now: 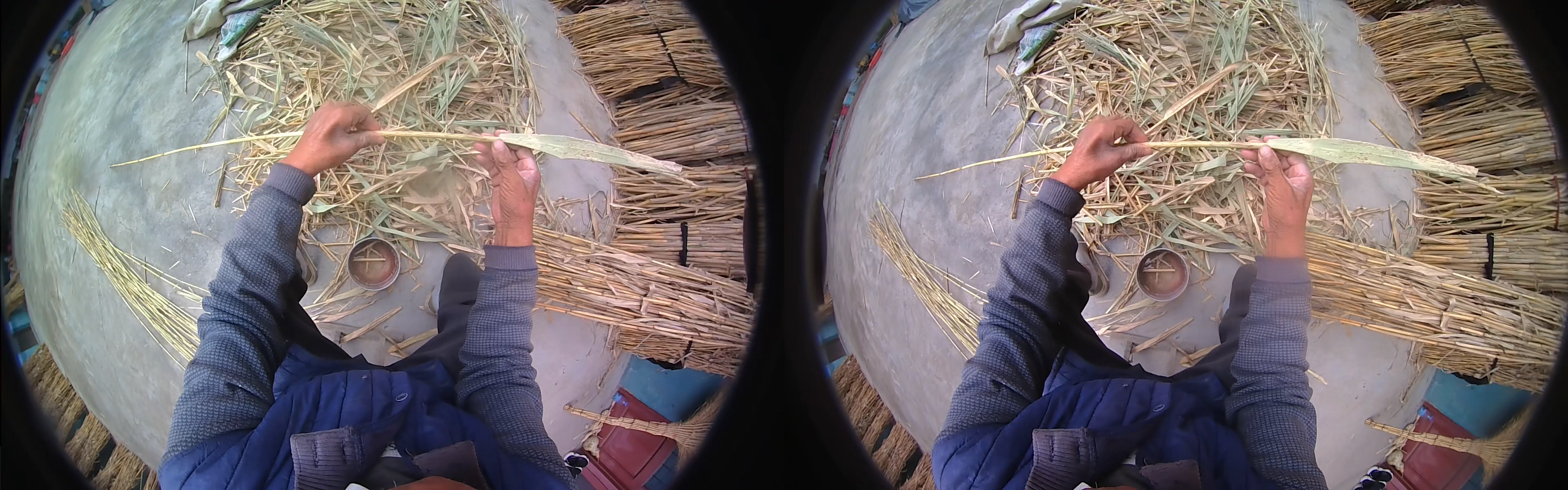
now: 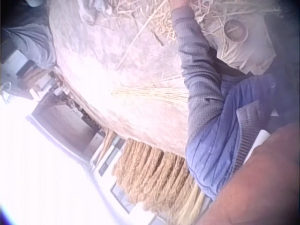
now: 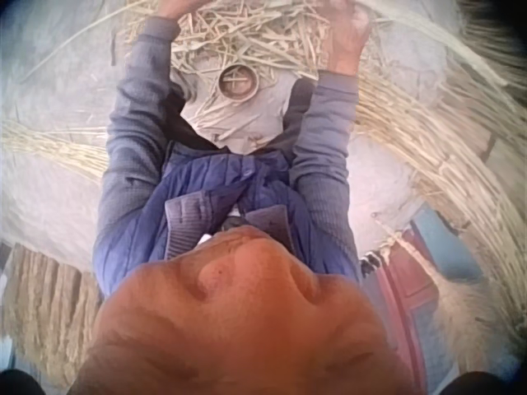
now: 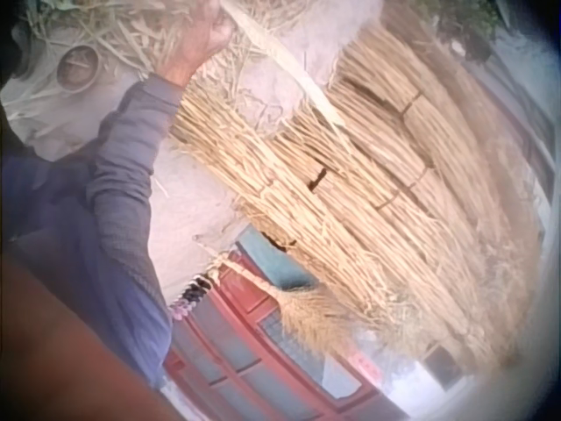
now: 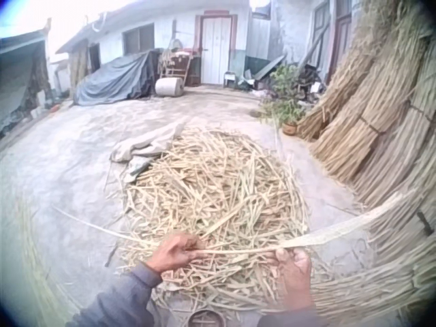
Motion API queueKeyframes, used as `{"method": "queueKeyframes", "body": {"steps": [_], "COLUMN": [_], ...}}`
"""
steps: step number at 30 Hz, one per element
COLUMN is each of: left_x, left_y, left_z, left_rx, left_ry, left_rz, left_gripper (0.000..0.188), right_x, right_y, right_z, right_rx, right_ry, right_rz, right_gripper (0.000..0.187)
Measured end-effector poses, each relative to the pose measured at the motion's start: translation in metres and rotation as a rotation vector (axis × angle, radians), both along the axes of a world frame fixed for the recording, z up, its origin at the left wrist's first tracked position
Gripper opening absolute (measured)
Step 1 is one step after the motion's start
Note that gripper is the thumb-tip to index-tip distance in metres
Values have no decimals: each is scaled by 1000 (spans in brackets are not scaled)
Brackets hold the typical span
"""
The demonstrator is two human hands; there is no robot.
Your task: The person sits on the floor and repeatedly strips leaves from long plant stems by hand. The person holds each stem with both hands, pulls off the leaves, and places the cleaned stem aside. The process is repeated for multiple stems.
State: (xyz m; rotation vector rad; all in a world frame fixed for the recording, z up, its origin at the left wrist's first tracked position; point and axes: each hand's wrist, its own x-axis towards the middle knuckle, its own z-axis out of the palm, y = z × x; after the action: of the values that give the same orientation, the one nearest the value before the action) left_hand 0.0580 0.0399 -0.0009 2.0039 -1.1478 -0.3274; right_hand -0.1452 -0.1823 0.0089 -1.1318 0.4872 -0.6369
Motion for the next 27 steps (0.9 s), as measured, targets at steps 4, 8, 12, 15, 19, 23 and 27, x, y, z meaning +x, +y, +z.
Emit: {"method": "queueKeyframes", "body": {"steps": [4, 8, 12, 15, 19, 23, 27], "left_x": [15, -4, -34, -38, -36, -34, -8], "left_y": [16, 1, -26, -34, -35, -35, -28], "left_z": [4, 14, 7, 0, 1, 5, 2], "left_rx": [102, -4, -241, -193, -140, -134, -498], "left_ry": [135, -156, -259, -80, 49, 397, 632], "left_rz": [19, 11, -12, -3, -43, -8, 260], "left_gripper": [21, 26, 22, 22, 23, 20, 17], "right_x": [-5, 2, 12, 15, 17, 15, 6], "right_y": [-8, 3, 20, 26, 29, 27, 11], "right_z": [-5, -9, -12, -12, -9, -6, -5], "right_rx": [-3, 41, 28, 37, 10, 35, 73], "right_ry": [-54, 1, -40, -26, -15, 38, 122], "right_rz": [18, -19, 17, 13, -4, -51, -117], "right_gripper": [22, 24, 25, 23, 19, 15, 14]}}
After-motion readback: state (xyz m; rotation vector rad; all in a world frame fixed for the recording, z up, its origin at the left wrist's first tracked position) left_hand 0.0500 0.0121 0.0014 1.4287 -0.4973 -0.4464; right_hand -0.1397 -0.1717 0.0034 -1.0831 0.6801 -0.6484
